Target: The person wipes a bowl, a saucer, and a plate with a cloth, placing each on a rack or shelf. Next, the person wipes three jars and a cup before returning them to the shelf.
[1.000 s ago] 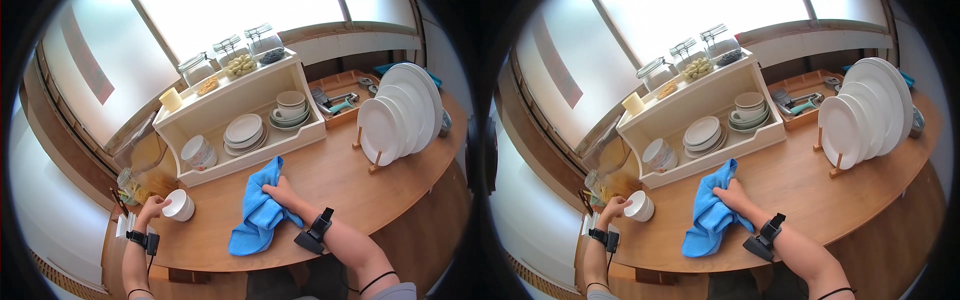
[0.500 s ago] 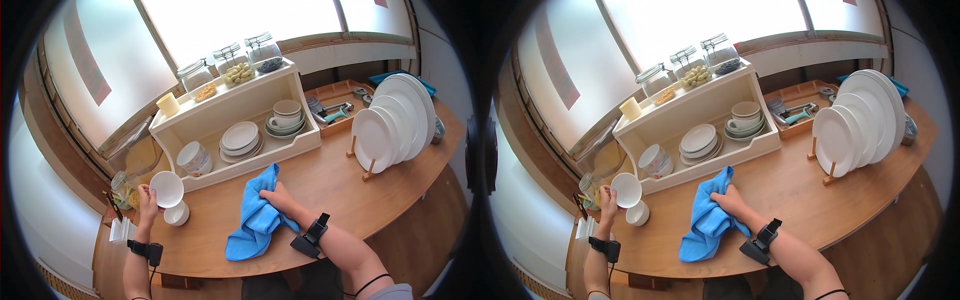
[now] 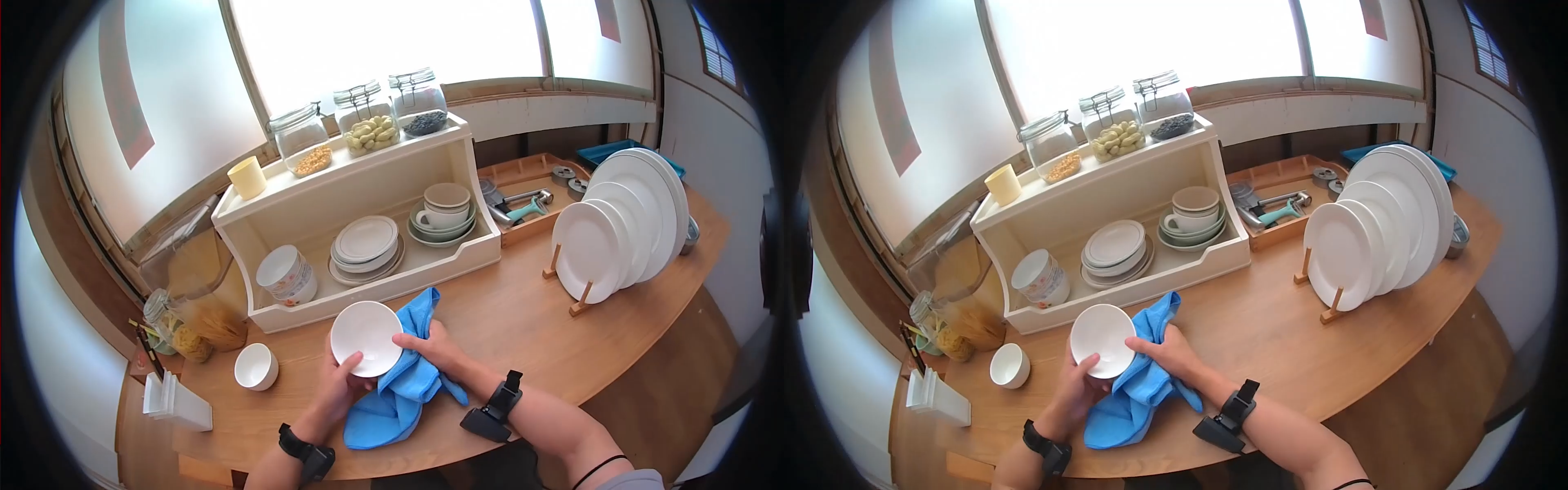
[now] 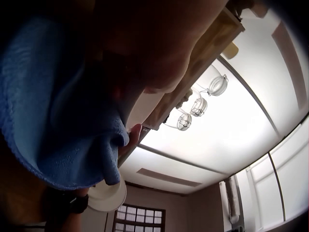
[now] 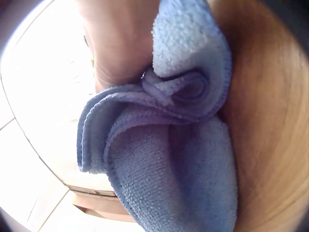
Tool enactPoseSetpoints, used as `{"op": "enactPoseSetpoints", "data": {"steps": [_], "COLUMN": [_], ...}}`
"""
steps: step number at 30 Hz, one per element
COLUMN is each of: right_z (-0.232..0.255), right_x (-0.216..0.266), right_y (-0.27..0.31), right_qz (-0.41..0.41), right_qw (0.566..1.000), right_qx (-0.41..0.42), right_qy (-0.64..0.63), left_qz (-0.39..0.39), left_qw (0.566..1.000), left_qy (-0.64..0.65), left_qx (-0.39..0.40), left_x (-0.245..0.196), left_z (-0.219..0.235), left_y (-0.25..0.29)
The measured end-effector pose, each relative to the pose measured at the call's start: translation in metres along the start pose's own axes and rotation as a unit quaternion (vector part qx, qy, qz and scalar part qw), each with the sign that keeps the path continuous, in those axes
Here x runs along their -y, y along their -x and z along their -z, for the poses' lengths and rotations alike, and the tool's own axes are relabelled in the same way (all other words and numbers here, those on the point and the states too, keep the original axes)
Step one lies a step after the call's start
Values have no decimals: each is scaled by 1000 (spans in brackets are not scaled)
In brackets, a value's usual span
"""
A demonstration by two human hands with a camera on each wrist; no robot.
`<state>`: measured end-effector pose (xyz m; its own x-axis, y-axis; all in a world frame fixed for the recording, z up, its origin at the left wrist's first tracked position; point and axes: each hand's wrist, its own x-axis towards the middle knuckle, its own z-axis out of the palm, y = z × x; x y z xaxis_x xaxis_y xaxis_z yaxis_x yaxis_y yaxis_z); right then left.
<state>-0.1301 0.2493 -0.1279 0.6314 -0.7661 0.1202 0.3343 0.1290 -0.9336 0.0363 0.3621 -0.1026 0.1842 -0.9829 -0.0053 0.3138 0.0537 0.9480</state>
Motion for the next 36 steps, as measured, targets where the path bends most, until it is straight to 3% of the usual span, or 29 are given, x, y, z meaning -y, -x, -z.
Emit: {"op": "enactPoseSetpoints", "data": {"steps": [3,5,10,12,13,15,19,20,22,24,25,28,30,31,33,36], "right_z": [1,-2,-10,-10,-12,-14,-13,-16,-28,-34,-35,-40,-39,-39,-38,-35], "right_x": [-11,-2,4,0,2,12,25,31,31,28,24,10,4,3,2,8], "right_y": [-1,2,3,2,3,6,18,22,31,31,26,25,29,29,27,24], "right_qz": [-29,-91,-70,-1,-4,73,198,260,259,273,275,265,206,204,236,211], "right_qw": [999,996,992,984,984,960,935,930,931,906,885,875,877,876,879,878], "right_qx": [-1,-5,-39,-68,-64,-148,-233,-204,-171,-93,-68,-86,-9,-5,112,174], "right_qy": [39,-14,100,163,168,228,182,163,192,311,371,396,435,437,399,391], "left_qz": [41,30,34,40,38,28,-18,-48,-75,-199,-185,-140,-155,-156,-216,-198], "left_qw": [998,997,991,992,992,993,998,998,996,962,967,979,962,963,931,942], "left_qy": [27,58,108,98,103,104,56,17,-20,-188,-171,-129,-213,-209,-282,-251], "left_qx": [41,50,78,64,61,47,-32,-40,-46,8,30,75,74,71,86,99], "left_x": [16,12,1,6,7,6,2,3,11,18,17,20,32,34,35,35], "left_z": [19,16,17,24,27,30,25,22,21,20,13,4,7,9,14,16], "left_y": [9,15,9,6,6,4,6,7,9,8,15,25,27,26,26,23]}}
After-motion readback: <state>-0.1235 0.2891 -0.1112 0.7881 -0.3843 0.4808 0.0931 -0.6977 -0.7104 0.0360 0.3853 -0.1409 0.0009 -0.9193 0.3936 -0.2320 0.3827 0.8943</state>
